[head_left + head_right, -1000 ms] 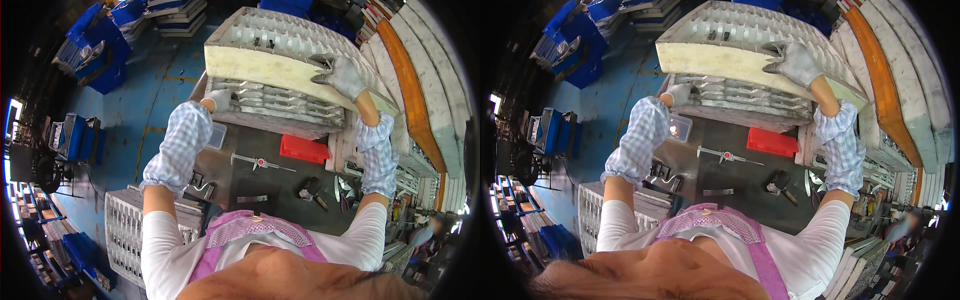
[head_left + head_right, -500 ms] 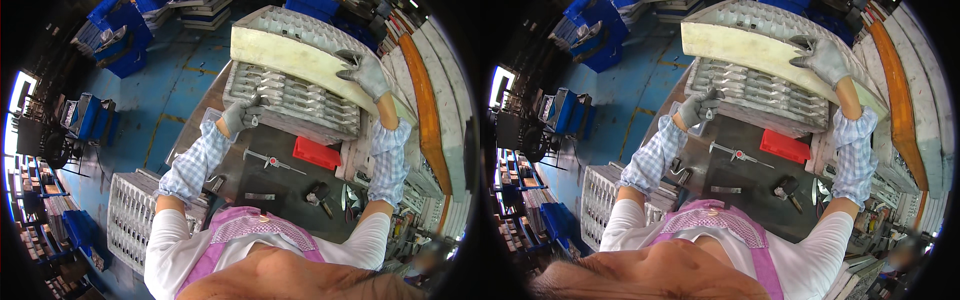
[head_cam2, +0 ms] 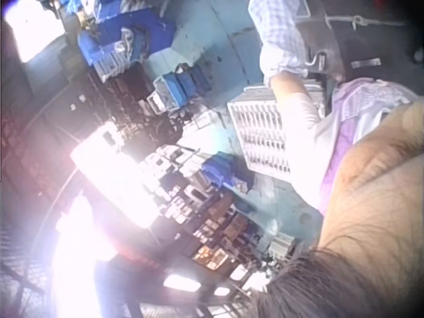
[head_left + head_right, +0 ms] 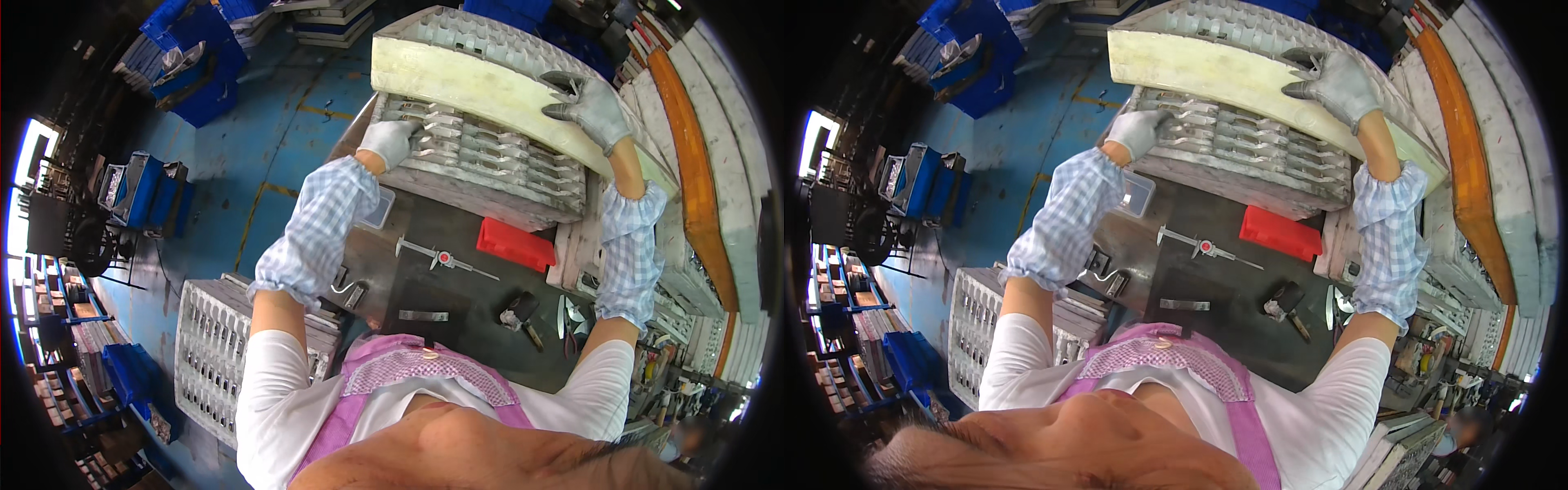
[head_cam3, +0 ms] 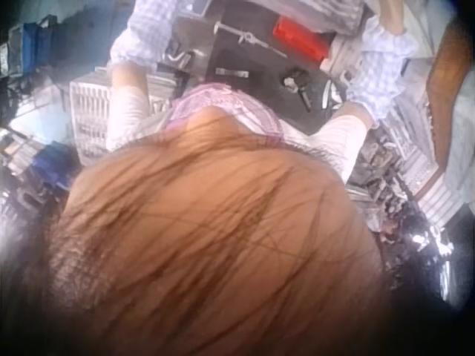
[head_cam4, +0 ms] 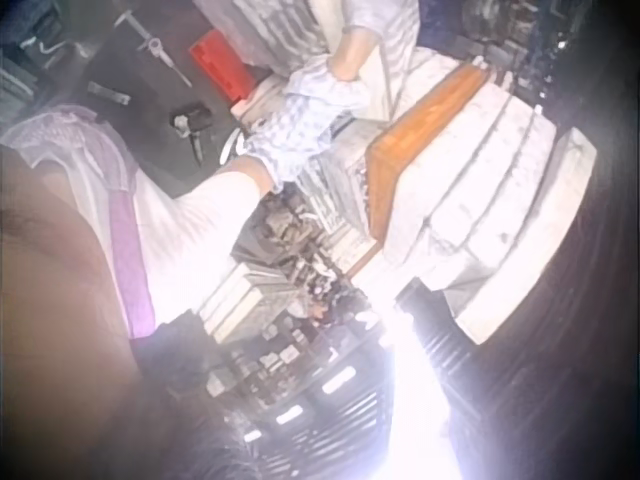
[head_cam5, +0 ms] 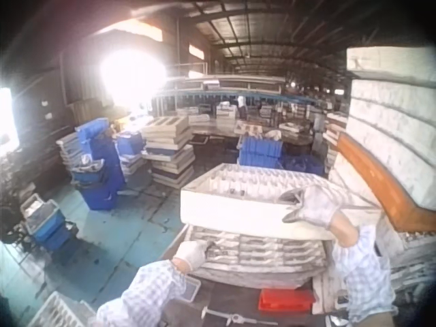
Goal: The person is inspecting and cleaning small metal parts, then organizing them into a plastic grid tray.
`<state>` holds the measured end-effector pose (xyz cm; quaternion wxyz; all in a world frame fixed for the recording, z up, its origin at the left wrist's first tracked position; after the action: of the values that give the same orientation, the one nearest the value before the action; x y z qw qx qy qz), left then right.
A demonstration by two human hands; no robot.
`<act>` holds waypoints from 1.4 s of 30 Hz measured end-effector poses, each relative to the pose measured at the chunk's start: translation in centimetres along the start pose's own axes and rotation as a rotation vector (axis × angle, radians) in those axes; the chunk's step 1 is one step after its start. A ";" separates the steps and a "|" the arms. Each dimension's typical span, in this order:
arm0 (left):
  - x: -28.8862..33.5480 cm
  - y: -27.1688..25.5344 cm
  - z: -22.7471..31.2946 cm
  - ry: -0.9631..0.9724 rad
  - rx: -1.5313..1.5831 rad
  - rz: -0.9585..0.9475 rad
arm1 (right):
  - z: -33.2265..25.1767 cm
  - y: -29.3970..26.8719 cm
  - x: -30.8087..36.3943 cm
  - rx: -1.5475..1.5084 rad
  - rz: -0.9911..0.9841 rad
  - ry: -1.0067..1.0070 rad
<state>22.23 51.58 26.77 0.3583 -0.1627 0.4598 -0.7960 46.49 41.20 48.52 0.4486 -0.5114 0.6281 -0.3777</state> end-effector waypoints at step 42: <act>-1.3 -10.6 2.9 0.192 -0.335 0.402 | 1.5 3.6 -9.1 -0.132 -0.095 -0.021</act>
<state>20.38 54.10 37.34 0.4320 -0.0489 0.6399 -0.6337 47.46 50.77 46.27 0.4021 -0.5730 0.6219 -0.3510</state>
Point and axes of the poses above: each hand's wrist, its own x-axis away from the middle knuckle, its own y-axis out of the palm, z = x × y, the point moved 10 cm from there along -x, towards the middle knuckle, and after that the axes turned 7 degrees about x, right-handed, at the moved point
